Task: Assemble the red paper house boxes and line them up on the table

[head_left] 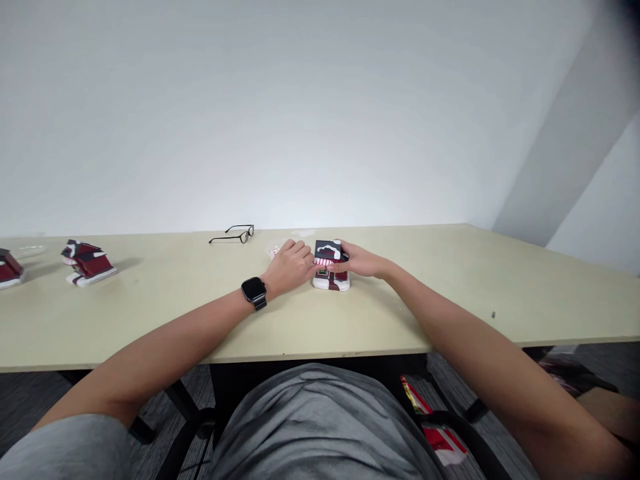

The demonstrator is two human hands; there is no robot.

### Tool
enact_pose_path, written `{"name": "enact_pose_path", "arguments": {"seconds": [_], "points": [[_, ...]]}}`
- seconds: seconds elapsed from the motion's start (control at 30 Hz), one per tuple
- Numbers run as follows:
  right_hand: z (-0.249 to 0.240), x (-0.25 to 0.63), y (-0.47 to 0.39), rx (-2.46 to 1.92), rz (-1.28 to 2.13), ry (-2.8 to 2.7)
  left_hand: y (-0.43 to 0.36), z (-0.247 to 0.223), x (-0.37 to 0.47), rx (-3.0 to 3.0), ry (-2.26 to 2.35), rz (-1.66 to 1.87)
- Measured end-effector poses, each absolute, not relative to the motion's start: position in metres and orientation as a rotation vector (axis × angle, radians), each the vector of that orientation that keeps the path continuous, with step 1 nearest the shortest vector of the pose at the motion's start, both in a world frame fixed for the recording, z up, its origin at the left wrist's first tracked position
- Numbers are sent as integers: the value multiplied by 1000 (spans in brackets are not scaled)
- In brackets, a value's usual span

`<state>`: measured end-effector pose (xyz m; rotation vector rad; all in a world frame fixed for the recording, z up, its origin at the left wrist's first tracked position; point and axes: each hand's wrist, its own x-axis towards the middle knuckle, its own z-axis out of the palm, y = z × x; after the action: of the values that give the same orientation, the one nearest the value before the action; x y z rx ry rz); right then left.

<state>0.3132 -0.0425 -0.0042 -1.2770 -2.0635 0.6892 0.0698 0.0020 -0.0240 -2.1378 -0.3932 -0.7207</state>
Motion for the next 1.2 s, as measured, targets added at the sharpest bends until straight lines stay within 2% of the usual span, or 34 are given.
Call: {"name": "enact_pose_path", "arguments": {"seconds": [1.2], "points": [[-10,315,-38,-1273,730,-2055,0,-23,74,-2146,-356,-721]]}}
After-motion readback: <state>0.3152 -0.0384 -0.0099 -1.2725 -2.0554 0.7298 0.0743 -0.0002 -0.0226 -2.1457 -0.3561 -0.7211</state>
